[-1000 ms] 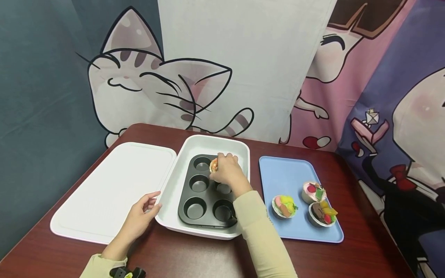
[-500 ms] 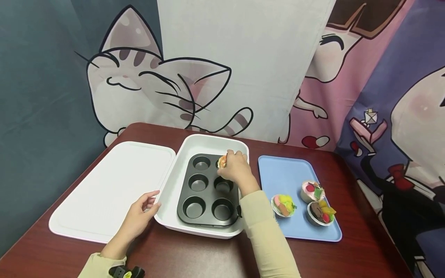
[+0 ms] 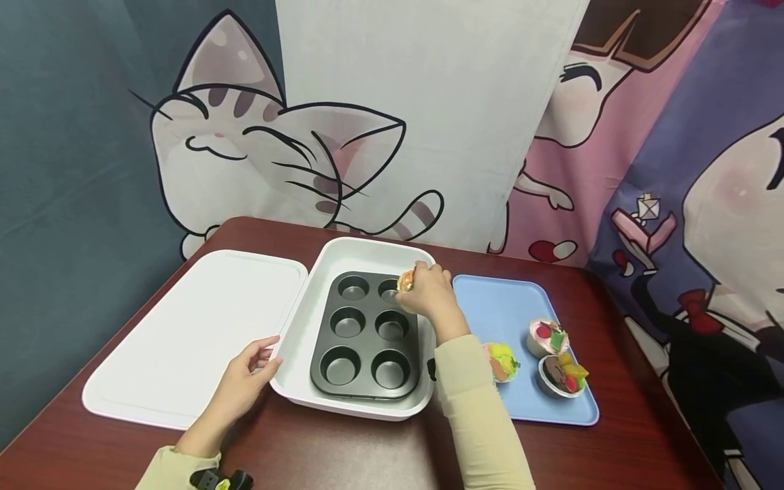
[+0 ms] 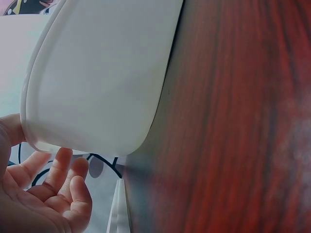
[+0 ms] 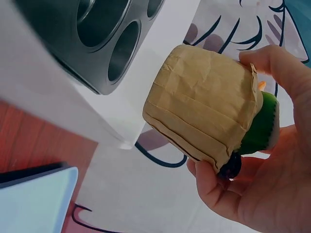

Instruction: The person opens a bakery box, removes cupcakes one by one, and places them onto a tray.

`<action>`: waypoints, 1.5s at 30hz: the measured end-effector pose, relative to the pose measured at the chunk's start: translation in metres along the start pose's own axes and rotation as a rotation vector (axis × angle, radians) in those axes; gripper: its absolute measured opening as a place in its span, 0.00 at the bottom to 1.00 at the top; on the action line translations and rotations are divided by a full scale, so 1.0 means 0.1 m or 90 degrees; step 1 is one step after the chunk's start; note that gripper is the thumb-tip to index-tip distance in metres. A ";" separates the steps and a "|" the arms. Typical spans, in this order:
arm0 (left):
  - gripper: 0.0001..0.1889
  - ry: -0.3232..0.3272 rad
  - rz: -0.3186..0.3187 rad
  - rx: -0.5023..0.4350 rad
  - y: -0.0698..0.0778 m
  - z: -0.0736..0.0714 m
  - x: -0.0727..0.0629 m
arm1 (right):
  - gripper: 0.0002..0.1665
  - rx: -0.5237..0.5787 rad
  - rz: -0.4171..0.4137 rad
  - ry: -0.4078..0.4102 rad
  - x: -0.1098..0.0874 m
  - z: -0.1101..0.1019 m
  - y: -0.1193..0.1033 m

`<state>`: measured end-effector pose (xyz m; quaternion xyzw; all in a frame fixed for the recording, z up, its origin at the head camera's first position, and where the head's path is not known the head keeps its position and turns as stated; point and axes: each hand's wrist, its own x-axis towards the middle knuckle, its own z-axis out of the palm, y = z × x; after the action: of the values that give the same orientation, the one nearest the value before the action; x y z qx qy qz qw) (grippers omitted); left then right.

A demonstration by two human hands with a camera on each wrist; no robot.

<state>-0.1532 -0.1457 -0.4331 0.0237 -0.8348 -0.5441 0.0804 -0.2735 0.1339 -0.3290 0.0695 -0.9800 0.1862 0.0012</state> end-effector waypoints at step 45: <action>0.19 -0.001 -0.001 -0.002 0.00 -0.01 0.00 | 0.46 0.019 0.086 -0.009 -0.10 -0.18 0.75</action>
<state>-0.1531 -0.1464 -0.4326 0.0237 -0.8340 -0.5455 0.0796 -0.2745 0.2105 -0.3400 0.0049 -0.9797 0.1997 -0.0195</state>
